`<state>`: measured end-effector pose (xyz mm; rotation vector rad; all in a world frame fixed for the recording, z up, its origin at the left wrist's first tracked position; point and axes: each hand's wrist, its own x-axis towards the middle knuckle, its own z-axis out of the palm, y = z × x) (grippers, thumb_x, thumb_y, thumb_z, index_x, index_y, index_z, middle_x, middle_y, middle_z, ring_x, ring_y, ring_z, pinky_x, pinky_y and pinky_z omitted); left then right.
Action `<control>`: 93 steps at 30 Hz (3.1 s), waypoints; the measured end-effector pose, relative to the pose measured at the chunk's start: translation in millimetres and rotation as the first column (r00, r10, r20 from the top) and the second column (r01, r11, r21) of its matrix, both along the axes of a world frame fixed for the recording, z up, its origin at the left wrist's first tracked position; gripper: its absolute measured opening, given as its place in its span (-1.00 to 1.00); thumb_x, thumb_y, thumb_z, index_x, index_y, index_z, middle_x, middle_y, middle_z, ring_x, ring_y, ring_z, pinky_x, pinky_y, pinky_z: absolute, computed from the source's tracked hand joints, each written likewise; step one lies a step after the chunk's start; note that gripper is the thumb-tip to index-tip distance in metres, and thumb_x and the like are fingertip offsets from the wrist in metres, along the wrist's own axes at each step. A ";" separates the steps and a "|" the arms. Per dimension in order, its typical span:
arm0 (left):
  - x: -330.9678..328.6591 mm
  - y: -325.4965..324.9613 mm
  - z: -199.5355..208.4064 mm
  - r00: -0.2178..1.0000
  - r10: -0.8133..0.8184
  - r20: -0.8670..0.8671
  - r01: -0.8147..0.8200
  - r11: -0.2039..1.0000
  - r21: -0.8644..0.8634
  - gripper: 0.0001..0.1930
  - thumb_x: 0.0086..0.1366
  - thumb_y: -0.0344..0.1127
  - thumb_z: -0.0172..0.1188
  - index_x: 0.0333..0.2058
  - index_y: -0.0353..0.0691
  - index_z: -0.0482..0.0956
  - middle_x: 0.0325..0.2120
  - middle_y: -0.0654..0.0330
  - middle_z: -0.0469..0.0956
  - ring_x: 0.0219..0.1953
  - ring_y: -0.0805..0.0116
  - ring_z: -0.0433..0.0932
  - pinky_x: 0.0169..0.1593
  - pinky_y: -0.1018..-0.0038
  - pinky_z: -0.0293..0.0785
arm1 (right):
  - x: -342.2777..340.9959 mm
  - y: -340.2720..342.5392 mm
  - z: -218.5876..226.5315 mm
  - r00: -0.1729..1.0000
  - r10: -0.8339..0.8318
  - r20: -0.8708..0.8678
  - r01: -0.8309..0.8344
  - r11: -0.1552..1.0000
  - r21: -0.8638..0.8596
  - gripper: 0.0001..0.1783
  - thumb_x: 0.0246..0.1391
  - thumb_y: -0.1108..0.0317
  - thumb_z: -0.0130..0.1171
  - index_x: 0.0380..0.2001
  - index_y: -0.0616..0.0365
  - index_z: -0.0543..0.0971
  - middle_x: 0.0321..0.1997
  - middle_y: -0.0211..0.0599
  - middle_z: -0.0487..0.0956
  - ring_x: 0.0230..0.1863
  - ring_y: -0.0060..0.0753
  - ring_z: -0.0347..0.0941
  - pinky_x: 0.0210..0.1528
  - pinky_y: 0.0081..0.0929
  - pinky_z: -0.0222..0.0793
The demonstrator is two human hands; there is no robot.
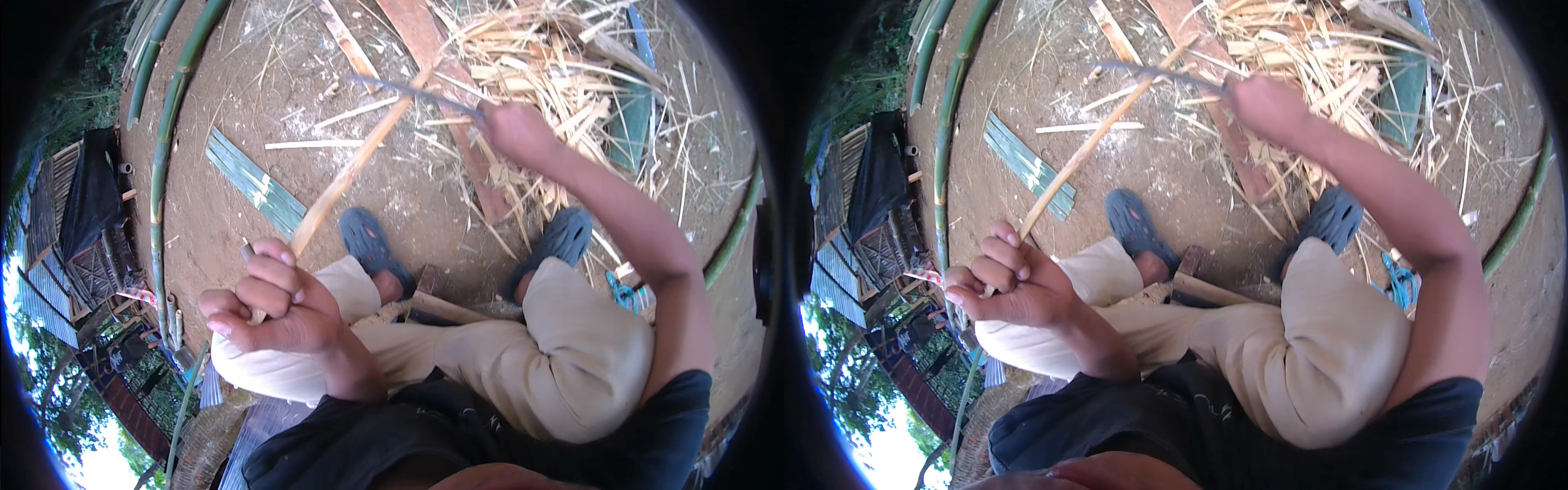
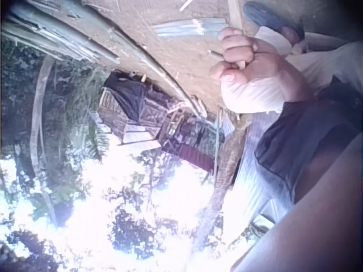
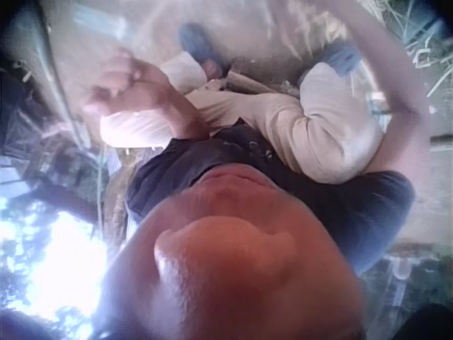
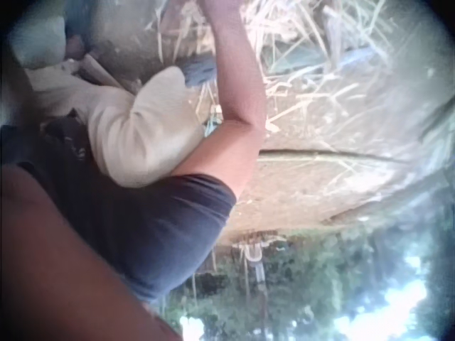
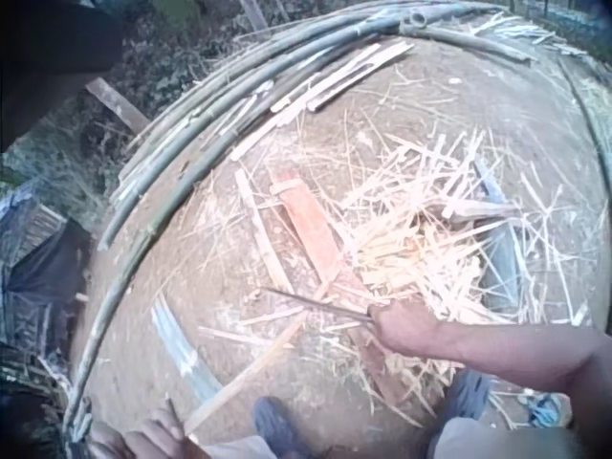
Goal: The person sits on the ground and uses a machete to split long bamboo poles into thin strips. They hold the bamboo with one hand and strike it with the machete to separate the material, accumulating a pile of bamboo strips and shavings.
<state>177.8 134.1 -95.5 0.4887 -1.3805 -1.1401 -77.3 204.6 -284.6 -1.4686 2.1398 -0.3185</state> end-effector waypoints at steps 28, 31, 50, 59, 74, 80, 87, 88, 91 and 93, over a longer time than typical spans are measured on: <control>7.4 -6.9 10.0 0.993 0.012 -0.117 0.011 0.982 0.187 -0.58 0.43 0.10 -0.09 -0.41 -0.09 0.47 -0.70 0.33 0.21 -0.50 0.40 0.31 0.06 0.25 0.35 | 39.2 13.0 70.6 0.949 -0.051 0.312 0.101 0.985 -0.144 -0.50 0.37 0.10 -0.16 -0.35 0.39 0.52 -0.64 0.05 0.53 -0.59 0.07 0.54 -0.48 -0.09 0.49; 7.9 -10.0 10.3 0.991 0.005 -0.132 0.021 0.981 0.194 -0.59 0.43 0.09 -0.08 -0.41 -0.10 0.47 -0.68 0.33 0.23 -0.48 0.40 0.32 0.07 0.23 0.35 | 62.5 9.7 114.0 0.923 0.135 0.361 -0.035 0.963 -0.269 -0.57 0.34 0.16 -0.10 -0.36 0.39 0.48 -0.65 0.06 0.53 -0.61 0.08 0.52 -0.49 -0.07 0.48; 6.6 -4.7 0.8 0.978 0.157 -0.138 -0.121 0.963 0.240 -0.62 0.50 0.03 -0.18 -0.42 -0.07 0.35 -0.66 0.36 0.16 -0.49 0.43 0.25 0.02 0.26 0.32 | 77.8 0.3 125.9 0.914 0.313 0.259 -0.204 0.906 -0.372 -0.72 0.25 0.32 -0.02 -0.32 0.42 0.46 -0.65 0.05 0.53 -0.56 0.10 0.55 -0.50 -0.06 0.48; 4.5 -3.7 0.9 0.970 0.198 -0.142 -0.159 0.955 0.251 -0.61 0.50 0.03 -0.18 -0.46 -0.05 0.31 -0.67 0.38 0.13 -0.55 0.48 0.20 -0.01 0.28 0.33 | 76.0 -4.0 115.7 0.909 0.266 0.322 -0.154 0.930 -0.333 -0.72 0.28 0.36 -0.05 -0.34 0.43 0.49 -0.70 -0.04 0.51 -0.66 -0.03 0.52 -0.59 -0.16 0.50; -2.8 -3.0 5.7 0.952 0.289 -0.104 -0.252 0.929 0.270 -0.60 0.51 0.02 -0.21 -0.51 -0.03 0.21 -0.68 0.40 0.05 -0.55 0.48 0.18 -0.04 0.32 0.29 | 36.1 -26.5 91.4 0.917 0.010 0.398 -0.034 0.998 0.054 -0.70 0.26 0.36 -0.07 -0.28 0.44 0.53 -0.55 0.09 0.56 -0.53 -0.04 0.59 -0.47 -0.21 0.59; 9.7 -3.9 1.2 0.979 0.151 -0.138 -0.118 0.968 0.220 -0.60 0.51 -0.05 -0.15 -0.54 -0.07 0.27 -0.66 0.37 0.18 -0.50 0.44 0.24 0.04 0.23 0.35 | 55.4 -15.0 99.1 0.921 0.177 0.348 -0.138 0.981 -0.133 -0.70 0.26 0.34 -0.04 -0.27 0.45 0.53 -0.62 -0.05 0.55 -0.57 -0.04 0.56 -0.55 -0.23 0.56; 13.0 -11.0 1.4 0.971 0.187 -0.146 -0.143 0.953 0.267 -0.61 0.50 -0.05 -0.12 -0.52 -0.08 0.33 -0.68 0.34 0.17 -0.50 0.42 0.28 0.06 0.21 0.35 | 57.9 -12.9 78.4 0.950 0.211 0.231 -0.140 0.946 -0.292 -0.71 0.24 0.29 0.02 -0.25 0.38 0.49 -0.62 0.04 0.55 -0.57 0.04 0.56 -0.46 -0.10 0.50; 15.9 -11.1 1.0 0.969 0.205 -0.136 -0.161 0.948 0.275 -0.61 0.50 -0.05 -0.12 -0.51 -0.09 0.34 -0.68 0.34 0.17 -0.50 0.42 0.29 0.06 0.20 0.35 | 57.4 -14.0 82.3 0.949 0.206 0.240 -0.142 0.955 -0.260 -0.71 0.24 0.29 0.02 -0.25 0.38 0.49 -0.62 0.03 0.55 -0.56 0.04 0.56 -0.46 -0.10 0.51; 22.5 -13.2 -4.0 0.971 0.191 -0.143 -0.147 0.952 0.268 -0.64 0.50 -0.05 -0.11 -0.47 -0.09 0.37 -0.68 0.34 0.17 -0.50 0.42 0.31 0.05 0.22 0.36 | 57.7 -11.7 81.9 0.955 0.189 0.227 -0.137 0.964 -0.227 -0.71 0.23 0.29 0.02 -0.23 0.38 0.49 -0.61 0.02 0.55 -0.55 0.04 0.57 -0.45 -0.11 0.51; 27.1 -15.6 -7.1 0.967 0.214 -0.139 -0.170 0.946 0.277 -0.67 0.49 -0.05 -0.10 -0.44 -0.08 0.35 -0.68 0.35 0.17 -0.51 0.43 0.29 0.02 0.24 0.36 | 58.6 -7.5 78.1 0.966 0.178 0.188 -0.133 0.964 -0.230 -0.72 0.23 0.30 0.03 -0.23 0.38 0.49 -0.60 0.03 0.56 -0.54 0.02 0.57 -0.45 -0.11 0.51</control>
